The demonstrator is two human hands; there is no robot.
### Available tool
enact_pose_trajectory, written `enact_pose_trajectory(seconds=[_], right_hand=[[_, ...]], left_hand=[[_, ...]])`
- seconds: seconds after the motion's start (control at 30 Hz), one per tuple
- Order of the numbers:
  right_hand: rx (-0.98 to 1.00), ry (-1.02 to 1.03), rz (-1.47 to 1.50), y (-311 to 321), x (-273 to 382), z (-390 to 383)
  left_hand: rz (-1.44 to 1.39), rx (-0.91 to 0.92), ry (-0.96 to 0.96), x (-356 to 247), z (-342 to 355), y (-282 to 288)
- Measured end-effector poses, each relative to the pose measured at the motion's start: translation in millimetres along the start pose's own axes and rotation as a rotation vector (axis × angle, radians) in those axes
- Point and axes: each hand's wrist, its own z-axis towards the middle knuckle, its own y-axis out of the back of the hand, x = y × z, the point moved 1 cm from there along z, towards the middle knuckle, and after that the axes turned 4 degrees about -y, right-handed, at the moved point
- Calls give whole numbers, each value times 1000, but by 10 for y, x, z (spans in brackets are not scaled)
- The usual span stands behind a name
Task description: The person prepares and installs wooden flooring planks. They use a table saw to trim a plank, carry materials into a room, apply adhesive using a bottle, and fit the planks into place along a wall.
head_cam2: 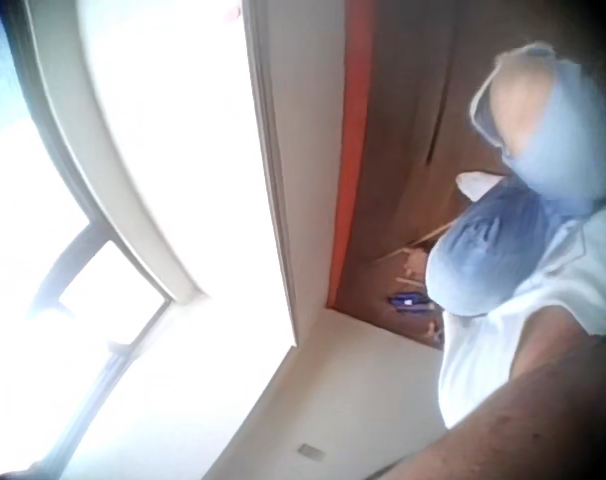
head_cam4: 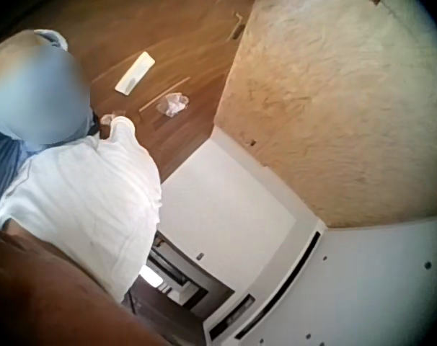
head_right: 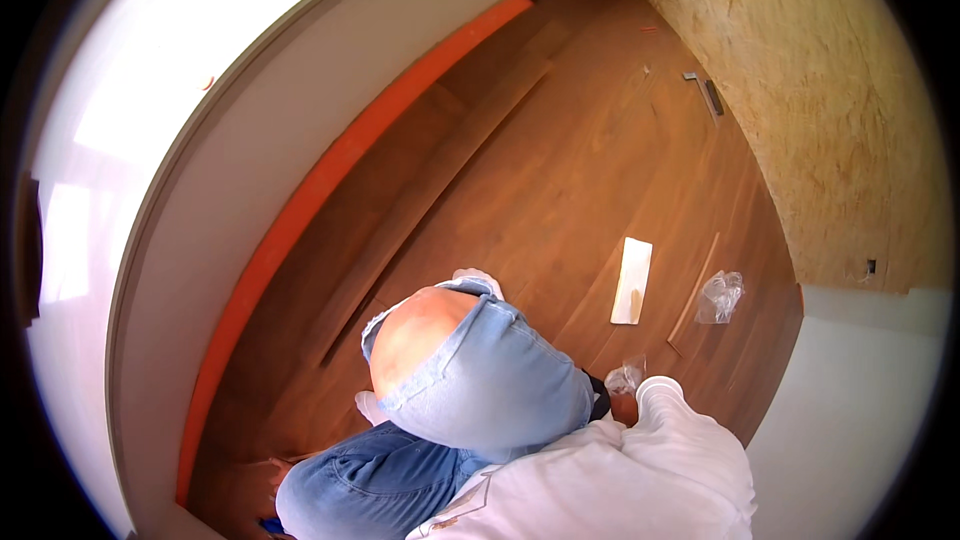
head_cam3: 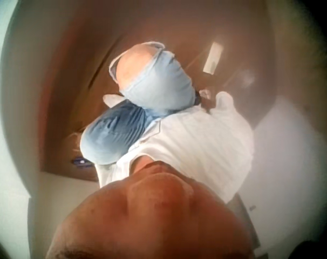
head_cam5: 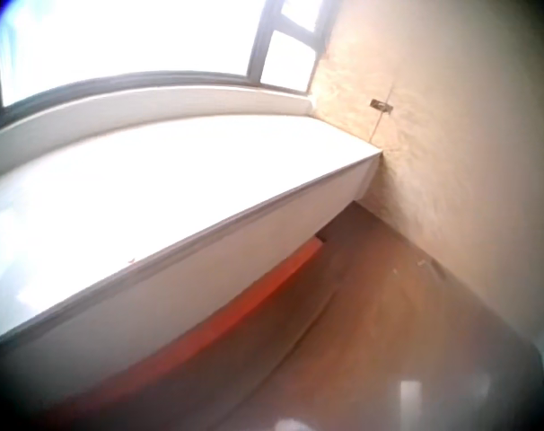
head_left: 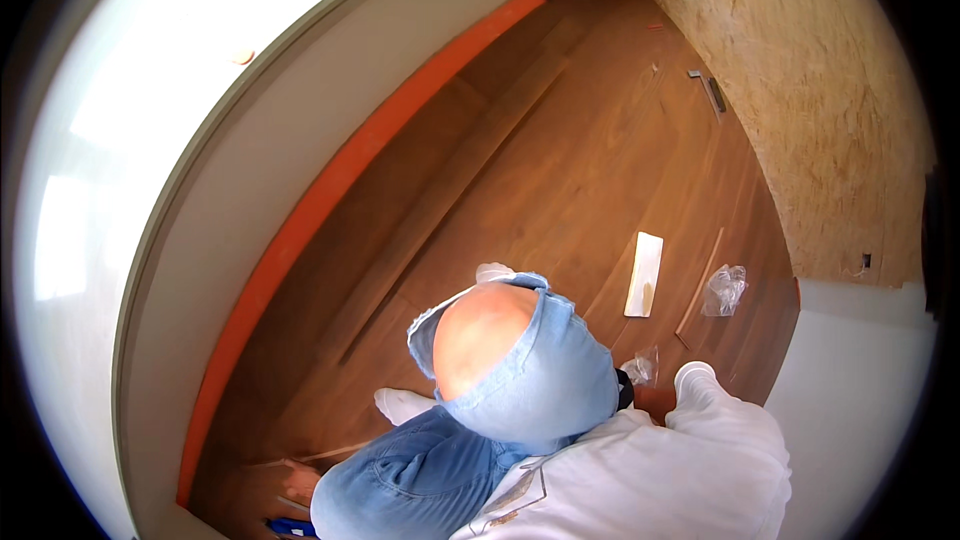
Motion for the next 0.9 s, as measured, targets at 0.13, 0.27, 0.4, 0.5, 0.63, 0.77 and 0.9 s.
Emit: enact_pose_trajectory(seconds=[0.13, 0.27, 0.4, 0.5, 0.63, 0.77, 0.9], right_hand=[[57, -44, 80, -326, -103, -285], [91, -130, 161, -630, -532, -660], [138, -189, 248, -948, -751, -1127], [179, -240, 303, -1197, -925, -1510], [249, -276, 378, -1758, -1150, -1854], [290, -316, 435, -1962, -1020, -2051], [285, -247, 468, -1928, -661, -1880]], left_hand=[[-61, -121, -375, -648, 87, 258], [-159, -212, -995, -1813, -245, 385], [-253, -71, -1505, -2996, -1095, 927], [-194, 91, -1679, -3632, -1676, 1169], [-136, 139, -1774, -4108, -2292, 1199], [-128, 227, -1734, -4388, -2465, 1063], [-184, 177, -1736, -4326, -2413, 934]])
